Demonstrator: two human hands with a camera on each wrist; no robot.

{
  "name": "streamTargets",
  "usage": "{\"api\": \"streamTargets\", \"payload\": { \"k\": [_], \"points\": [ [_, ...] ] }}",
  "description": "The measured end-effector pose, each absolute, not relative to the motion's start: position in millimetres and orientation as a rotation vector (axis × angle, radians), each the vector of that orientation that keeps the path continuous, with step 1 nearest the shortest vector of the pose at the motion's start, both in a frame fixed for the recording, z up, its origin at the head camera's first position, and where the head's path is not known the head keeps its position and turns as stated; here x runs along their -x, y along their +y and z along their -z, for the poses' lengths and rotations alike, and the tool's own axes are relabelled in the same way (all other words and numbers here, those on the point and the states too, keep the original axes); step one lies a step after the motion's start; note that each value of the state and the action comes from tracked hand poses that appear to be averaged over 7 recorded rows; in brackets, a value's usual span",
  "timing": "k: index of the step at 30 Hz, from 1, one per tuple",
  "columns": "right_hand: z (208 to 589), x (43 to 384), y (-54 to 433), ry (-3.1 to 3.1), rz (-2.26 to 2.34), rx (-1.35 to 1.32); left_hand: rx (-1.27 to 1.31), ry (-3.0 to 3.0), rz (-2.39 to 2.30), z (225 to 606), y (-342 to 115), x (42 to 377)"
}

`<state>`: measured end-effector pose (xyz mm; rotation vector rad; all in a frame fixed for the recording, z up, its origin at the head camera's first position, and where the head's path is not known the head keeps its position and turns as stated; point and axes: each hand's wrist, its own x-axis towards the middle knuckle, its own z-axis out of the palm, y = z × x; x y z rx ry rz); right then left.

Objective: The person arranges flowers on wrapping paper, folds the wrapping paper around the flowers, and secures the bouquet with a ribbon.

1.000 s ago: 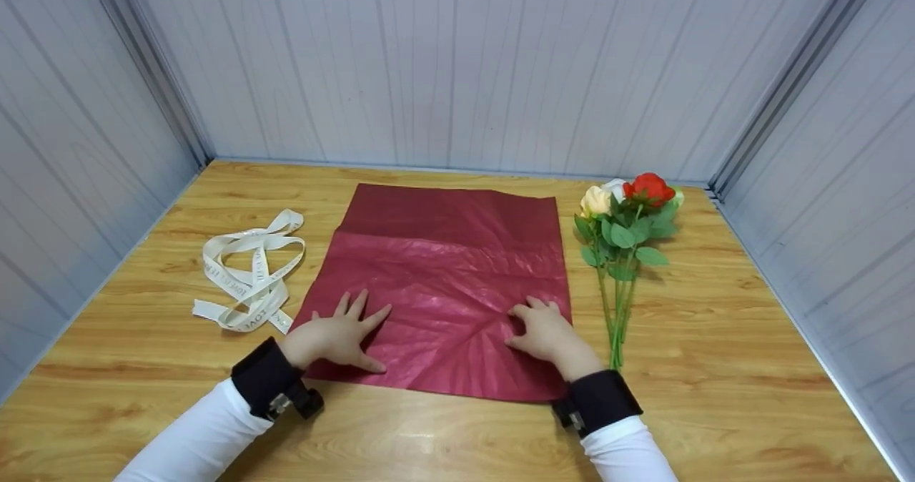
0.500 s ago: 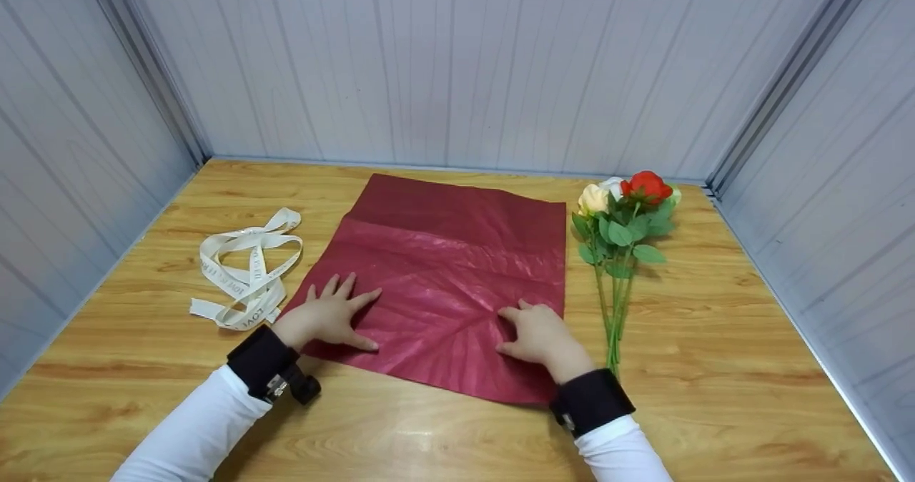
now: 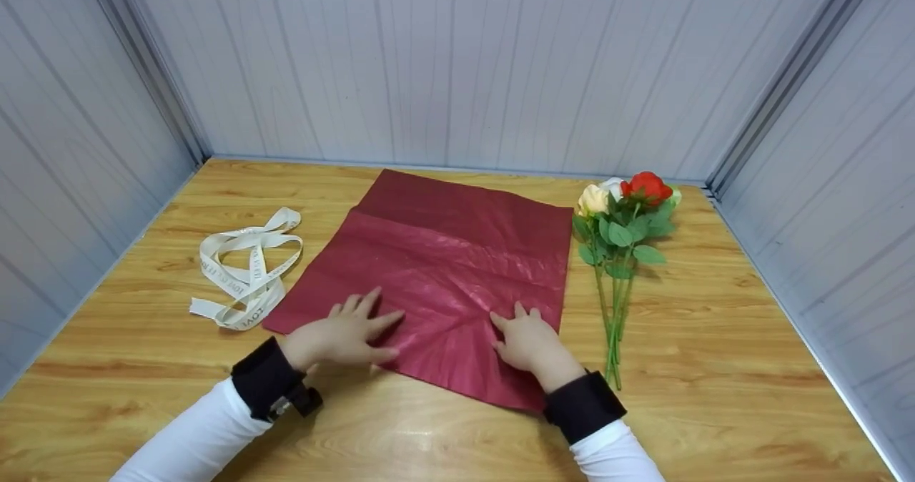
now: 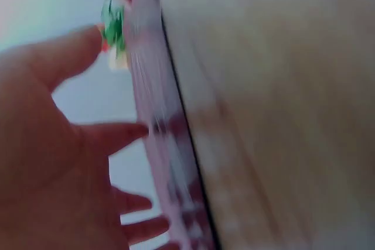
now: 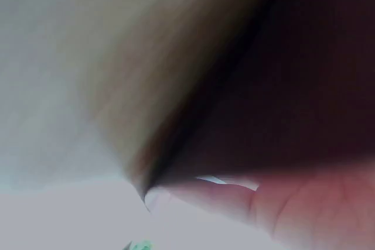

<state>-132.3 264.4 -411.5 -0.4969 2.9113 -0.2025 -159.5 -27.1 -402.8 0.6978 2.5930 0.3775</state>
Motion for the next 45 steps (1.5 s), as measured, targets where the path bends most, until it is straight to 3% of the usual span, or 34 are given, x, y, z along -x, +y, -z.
{"api": "streamTargets", "payload": {
  "k": [8, 15, 25, 45],
  "points": [
    [410.2, 128.1, 254.2, 2.964, 0.108, 0.554, -0.633, 2.684, -0.078, 402.6, -7.1, 148.5],
    [413.4, 135.0, 263.5, 3.086, 0.224, 0.858, -0.473, 2.747, -0.012, 405.5, -15.8, 160.9],
    [412.4, 136.6, 273.1, 2.851, 0.446, 0.380, -0.428, 2.766, -0.095, 404.2, -26.9, 171.2],
    [412.9, 138.3, 267.5, 3.193, 0.258, 0.467, -0.528, 2.861, -0.300, 408.4, -33.7, 174.1]
  ]
}}
